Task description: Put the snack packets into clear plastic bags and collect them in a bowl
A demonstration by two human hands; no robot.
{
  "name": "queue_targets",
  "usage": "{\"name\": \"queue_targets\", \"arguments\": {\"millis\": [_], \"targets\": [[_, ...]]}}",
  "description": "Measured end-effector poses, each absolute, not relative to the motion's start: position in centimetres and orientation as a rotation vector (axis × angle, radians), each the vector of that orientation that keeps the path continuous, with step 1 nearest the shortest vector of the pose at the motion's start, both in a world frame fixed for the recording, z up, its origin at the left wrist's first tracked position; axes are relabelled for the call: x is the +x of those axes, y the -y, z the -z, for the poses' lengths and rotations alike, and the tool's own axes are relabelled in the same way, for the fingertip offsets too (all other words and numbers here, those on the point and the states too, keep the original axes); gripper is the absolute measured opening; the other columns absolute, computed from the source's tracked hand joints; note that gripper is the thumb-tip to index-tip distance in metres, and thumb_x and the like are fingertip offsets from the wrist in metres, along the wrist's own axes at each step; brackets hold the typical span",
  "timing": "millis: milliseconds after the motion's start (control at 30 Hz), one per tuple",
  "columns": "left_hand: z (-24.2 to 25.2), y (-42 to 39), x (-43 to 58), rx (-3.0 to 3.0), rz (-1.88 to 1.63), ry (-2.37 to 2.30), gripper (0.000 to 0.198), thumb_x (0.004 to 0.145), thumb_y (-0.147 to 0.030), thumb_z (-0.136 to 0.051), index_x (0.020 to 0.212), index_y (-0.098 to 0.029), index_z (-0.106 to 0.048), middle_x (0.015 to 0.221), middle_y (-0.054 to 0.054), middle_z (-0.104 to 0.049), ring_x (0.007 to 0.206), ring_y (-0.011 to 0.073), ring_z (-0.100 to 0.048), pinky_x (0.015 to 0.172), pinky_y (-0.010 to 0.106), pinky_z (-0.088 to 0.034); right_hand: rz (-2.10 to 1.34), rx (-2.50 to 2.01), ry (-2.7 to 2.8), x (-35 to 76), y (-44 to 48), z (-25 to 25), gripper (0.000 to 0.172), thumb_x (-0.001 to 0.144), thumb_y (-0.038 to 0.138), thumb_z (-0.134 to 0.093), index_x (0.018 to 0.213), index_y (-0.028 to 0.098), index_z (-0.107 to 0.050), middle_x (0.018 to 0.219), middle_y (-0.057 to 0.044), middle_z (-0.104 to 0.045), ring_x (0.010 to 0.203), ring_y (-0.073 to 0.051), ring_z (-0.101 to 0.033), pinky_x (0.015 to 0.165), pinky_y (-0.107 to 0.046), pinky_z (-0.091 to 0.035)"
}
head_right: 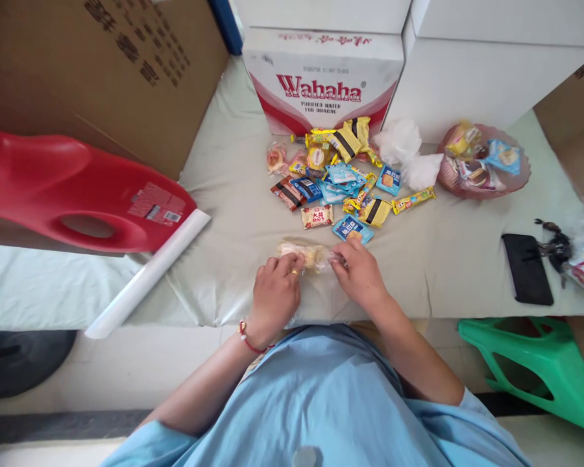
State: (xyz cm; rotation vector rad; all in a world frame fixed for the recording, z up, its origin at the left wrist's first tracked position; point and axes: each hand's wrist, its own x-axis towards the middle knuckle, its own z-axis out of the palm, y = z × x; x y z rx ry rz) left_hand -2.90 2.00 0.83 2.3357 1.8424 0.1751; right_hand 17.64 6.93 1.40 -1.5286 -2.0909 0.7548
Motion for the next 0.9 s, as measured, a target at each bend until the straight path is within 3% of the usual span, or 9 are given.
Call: {"name": "queue_targets", "arguments": {"millis": [67,233,300,433,567,700,800,900], "targets": [[-0.6,-2.0,-2.9,2.367,-0.205,-1.826,0.043,0.100,-0.012,-0.046,0.139,-0.021,-0.065,0.137,0.013,-0.069,0.111,0.0309,-0.060,0.085,0.046,-0.047,-0.836,-1.432,2.134,15.6,-7.8,-2.4,0.015,0.101,0.024,-0.054,0.104,0.021,-0.069,0.101,-0.009,-0.067,0.095,-0.024,-0.064,0.085,-0.034,-0.051],[0.3,-1.9,-4.2,2.308,-0.383,-1.770,0.033,0.093,-0.007,-0.047,0.109,-0.015,-0.075,0.120,0.017,-0.073,0.111,0.0309,-0.065,0.093,0.047,-0.050,-0.801,-1.376,2.493,9.3,-9.9,-3.1,0.023,0.104,0.016,-0.049,0.109,0.017,-0.072,0.108,-0.011,-0.069,0.100,-0.023,-0.062,0.087,-0.033,-0.048],[0.6,-1.4,-5.6,2.289,-0.536,-1.720,0.035,0.088,-0.007,-0.049,0.111,-0.015,-0.075,0.120,0.016,-0.074,0.112,0.0307,-0.066,0.099,0.048,-0.052,-0.707,-1.310,2.627,8.4,-9.9,-2.9,0.024,0.106,0.019,-0.049,0.111,0.016,-0.072,0.111,-0.013,-0.069,0.106,-0.026,-0.059,0.093,-0.036,-0.047],[1.1,0.5,-9.7,2.267,-0.853,-1.700,0.036,0.092,-0.009,-0.048,0.114,-0.020,-0.074,0.117,0.009,-0.078,0.119,0.0275,-0.067,0.107,0.047,-0.052,-0.484,-1.196,2.703,9.2,-8.4,-2.2,0.034,0.103,0.042,-0.061,0.127,0.017,-0.067,0.132,-0.015,-0.065,0.122,-0.032,-0.053,0.103,-0.046,-0.046],[2.3,2.1,-12.8,2.277,-0.919,-1.781,0.021,0.094,-0.011,-0.054,0.099,-0.019,-0.072,0.101,0.008,-0.079,0.113,0.0288,-0.070,0.101,0.046,-0.055,-0.368,-1.155,2.705,10.3,-7.8,-0.6,0.038,0.106,0.026,-0.053,0.144,0.020,-0.057,0.149,-0.013,-0.059,0.130,-0.030,-0.051,0.108,-0.047,-0.045],[3.9,2.1,-13.9,2.314,-0.909,-1.804,0.017,0.094,-0.016,-0.055,0.096,-0.020,-0.071,0.097,0.010,-0.078,0.110,0.0333,-0.071,0.099,0.052,-0.056,-0.430,-1.192,2.539,12.1,-8.9,0.2,0.044,0.108,0.016,-0.037,0.147,0.021,-0.058,0.145,-0.013,-0.064,0.132,-0.026,-0.054,0.112,-0.044,-0.045],[4.8,1.8,-13.6,2.303,-0.968,-1.805,0.013,0.091,-0.016,-0.058,0.093,-0.021,-0.070,0.096,0.010,-0.077,0.105,0.0318,-0.073,0.096,0.050,-0.058,-0.438,-1.420,2.227,16.7,-10.7,-0.8,0.045,0.110,0.022,-0.035,0.150,0.023,-0.055,0.144,-0.013,-0.065,0.135,-0.024,-0.056,0.114,-0.042,-0.045],[5.4,1.8,-13.0,2.302,-0.956,-1.941,0.012,0.085,-0.014,-0.062,0.090,-0.022,-0.069,0.097,0.010,-0.076,0.104,0.0313,-0.074,0.095,0.048,-0.058,-0.235,-1.765,1.792,25.4,-14.5,-2.9,0.048,0.112,0.033,-0.028,0.152,0.024,-0.052,0.145,-0.014,-0.063,0.136,-0.025,-0.057,0.109,-0.039,-0.047]]}}
